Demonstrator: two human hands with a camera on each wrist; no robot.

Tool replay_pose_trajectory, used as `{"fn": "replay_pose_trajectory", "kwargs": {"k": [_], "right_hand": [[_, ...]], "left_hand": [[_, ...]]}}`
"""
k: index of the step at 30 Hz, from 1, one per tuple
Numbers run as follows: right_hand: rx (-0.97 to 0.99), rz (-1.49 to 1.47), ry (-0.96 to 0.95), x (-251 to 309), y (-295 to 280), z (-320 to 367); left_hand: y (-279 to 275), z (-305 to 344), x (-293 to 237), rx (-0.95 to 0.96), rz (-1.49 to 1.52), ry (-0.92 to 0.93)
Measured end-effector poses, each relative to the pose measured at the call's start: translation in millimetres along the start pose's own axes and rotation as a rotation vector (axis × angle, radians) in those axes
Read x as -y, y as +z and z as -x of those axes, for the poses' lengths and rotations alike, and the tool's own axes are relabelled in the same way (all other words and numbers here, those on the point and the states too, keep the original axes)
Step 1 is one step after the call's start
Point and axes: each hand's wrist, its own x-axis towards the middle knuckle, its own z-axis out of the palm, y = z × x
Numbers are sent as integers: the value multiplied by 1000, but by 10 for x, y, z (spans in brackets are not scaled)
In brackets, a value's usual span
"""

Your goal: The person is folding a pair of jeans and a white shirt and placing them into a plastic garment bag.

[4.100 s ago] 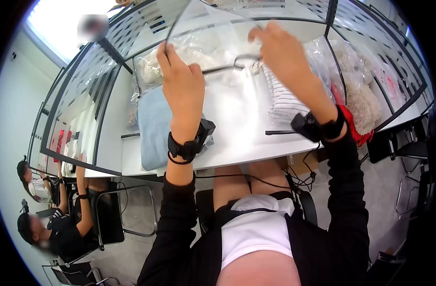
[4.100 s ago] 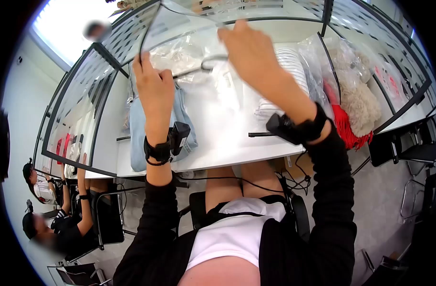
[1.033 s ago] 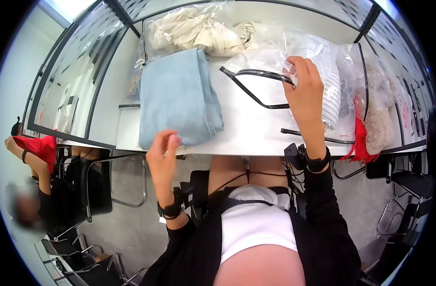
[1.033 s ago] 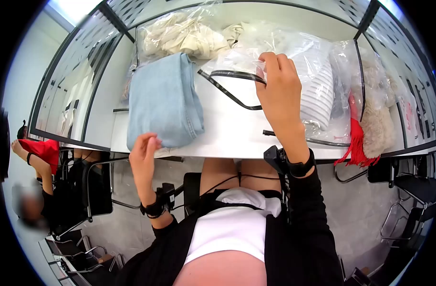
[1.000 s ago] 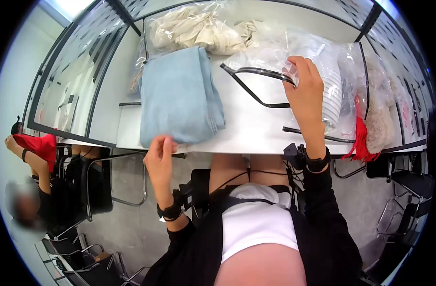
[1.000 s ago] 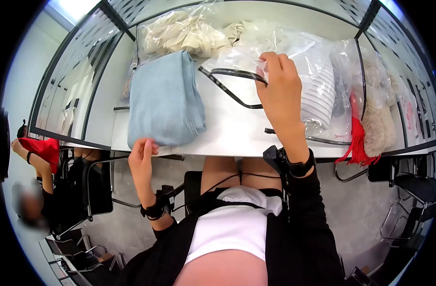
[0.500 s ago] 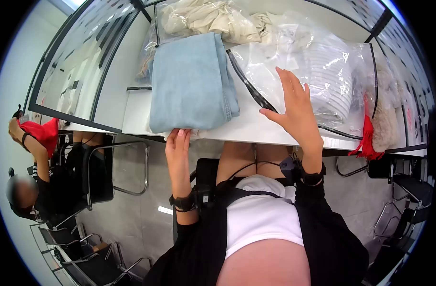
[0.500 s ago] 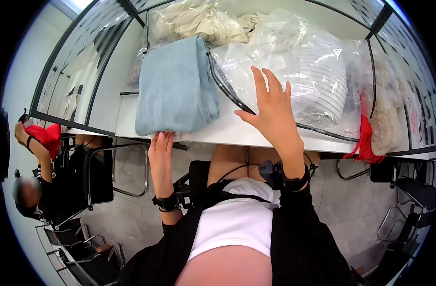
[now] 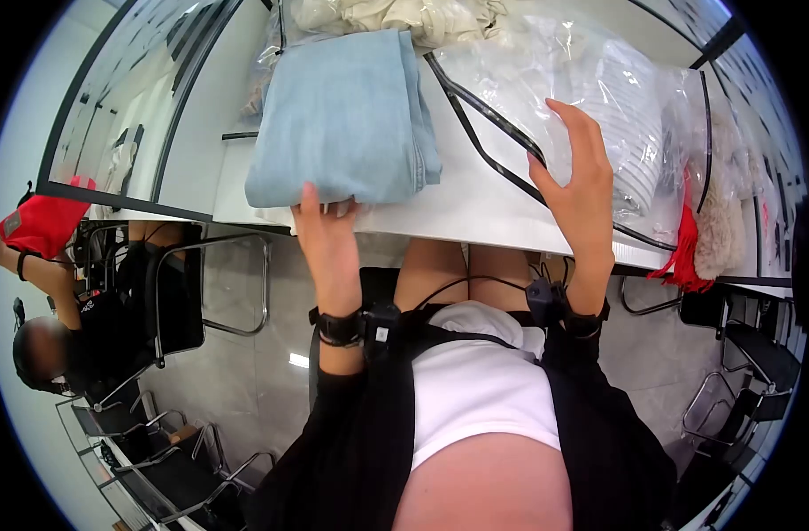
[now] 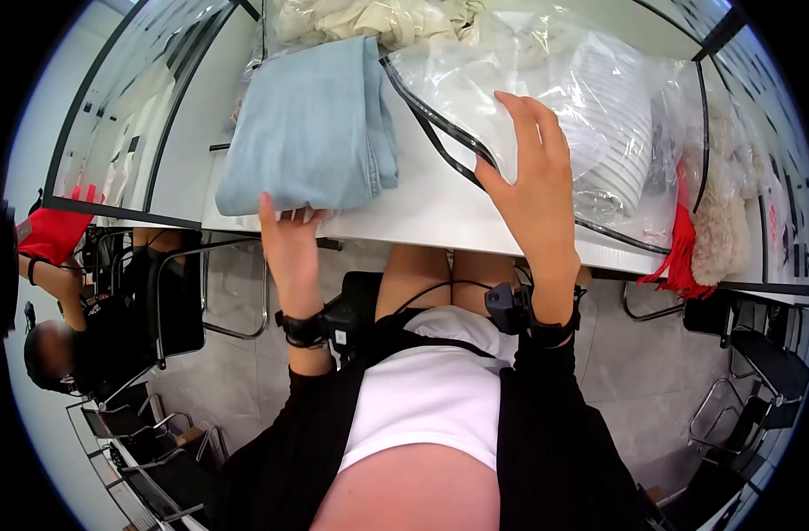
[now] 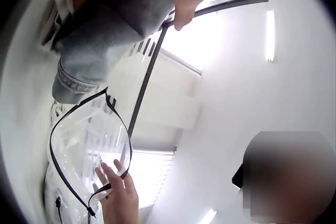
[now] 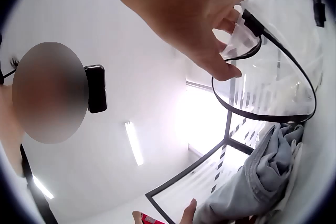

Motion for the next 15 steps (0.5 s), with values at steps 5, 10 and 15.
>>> {"fn": "replay_pose_trajectory", "kwargs": {"k": [5, 10, 15], "right_hand": [[40, -29, 4, -13, -30, -12], [40, -80, -28, -63, -26, -70], [51, -123, -28, -110, -15, -79]], "left_hand": [[330, 1, 49, 37, 127, -6], [267, -99, 41, -79, 73, -126], [248, -175, -87, -141, 28, -89]]}}
